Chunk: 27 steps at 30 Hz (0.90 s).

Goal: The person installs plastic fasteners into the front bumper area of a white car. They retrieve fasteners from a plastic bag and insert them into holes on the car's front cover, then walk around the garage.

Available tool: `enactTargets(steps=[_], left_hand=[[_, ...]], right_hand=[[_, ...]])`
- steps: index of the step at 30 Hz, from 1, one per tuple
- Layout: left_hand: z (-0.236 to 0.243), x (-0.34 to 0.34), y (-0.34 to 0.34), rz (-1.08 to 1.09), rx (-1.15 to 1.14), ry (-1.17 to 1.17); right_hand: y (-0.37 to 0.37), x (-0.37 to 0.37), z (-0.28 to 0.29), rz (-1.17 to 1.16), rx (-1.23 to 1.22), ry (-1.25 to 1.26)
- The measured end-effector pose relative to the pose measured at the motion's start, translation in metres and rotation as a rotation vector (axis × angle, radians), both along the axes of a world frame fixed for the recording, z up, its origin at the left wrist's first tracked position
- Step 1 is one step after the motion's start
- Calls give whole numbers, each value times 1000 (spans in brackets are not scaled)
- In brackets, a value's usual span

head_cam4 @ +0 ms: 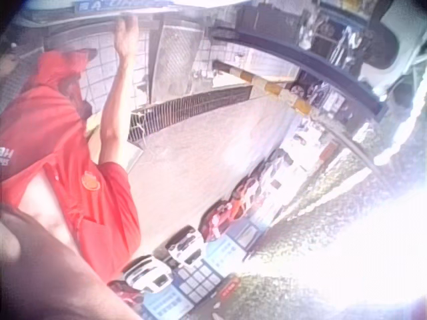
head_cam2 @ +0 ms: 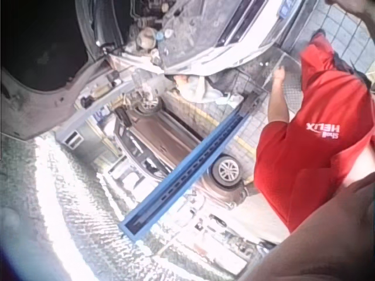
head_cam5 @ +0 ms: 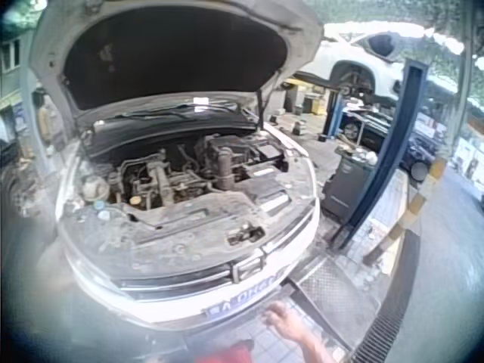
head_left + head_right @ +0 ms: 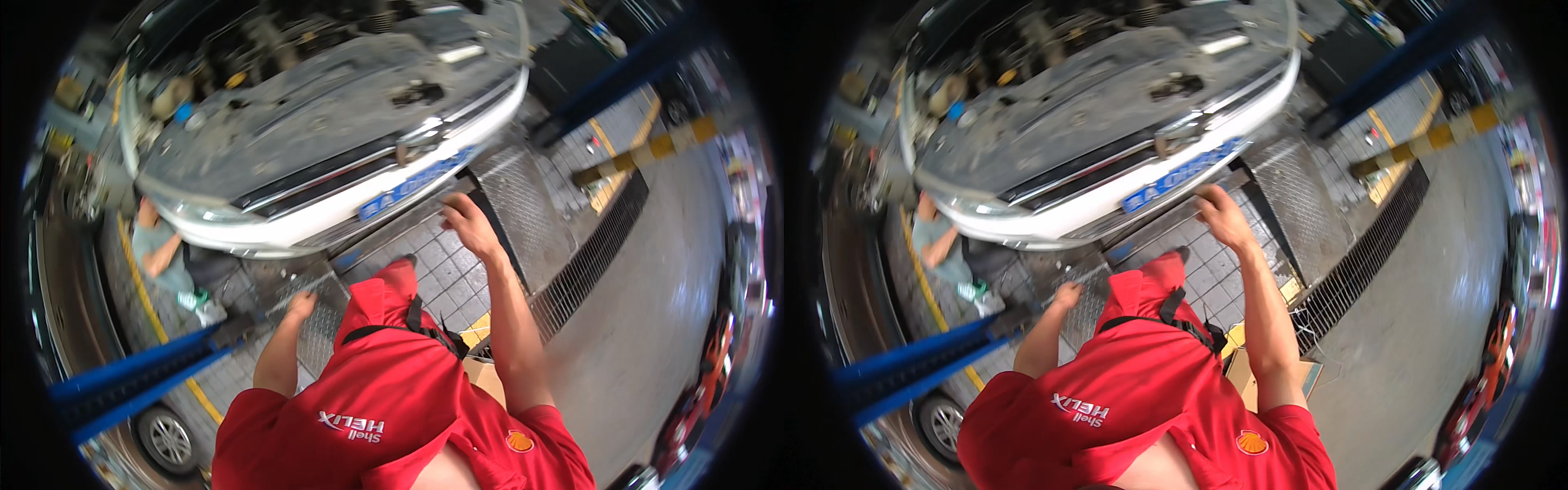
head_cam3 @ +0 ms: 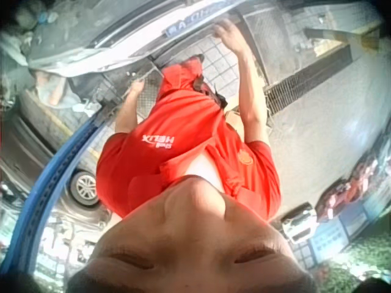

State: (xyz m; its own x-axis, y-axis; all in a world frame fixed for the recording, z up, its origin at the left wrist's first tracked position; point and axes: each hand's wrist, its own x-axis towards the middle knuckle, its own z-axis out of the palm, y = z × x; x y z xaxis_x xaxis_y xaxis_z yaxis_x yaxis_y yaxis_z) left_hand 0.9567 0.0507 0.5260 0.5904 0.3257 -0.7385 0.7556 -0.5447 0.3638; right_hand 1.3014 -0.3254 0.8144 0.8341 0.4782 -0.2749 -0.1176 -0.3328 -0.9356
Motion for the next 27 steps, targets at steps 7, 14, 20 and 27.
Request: enactTargets(steps=[7, 14, 20, 27], left_hand=[[-65, 131, -76, -1059, 147, 255], [2, 466, -288, -742, -148, -91], [62, 669, -473, -452, -150, -396], [88, 675, -654, -939, -89, 61]], right_hand=[[-170, 36, -84, -313, 223, -69], [-496, -263, -367, -1507, -288, 730], [-547, -449, -391, -2029, 342, 1259], [-732, -128, -361, -1103, -80, 826]])
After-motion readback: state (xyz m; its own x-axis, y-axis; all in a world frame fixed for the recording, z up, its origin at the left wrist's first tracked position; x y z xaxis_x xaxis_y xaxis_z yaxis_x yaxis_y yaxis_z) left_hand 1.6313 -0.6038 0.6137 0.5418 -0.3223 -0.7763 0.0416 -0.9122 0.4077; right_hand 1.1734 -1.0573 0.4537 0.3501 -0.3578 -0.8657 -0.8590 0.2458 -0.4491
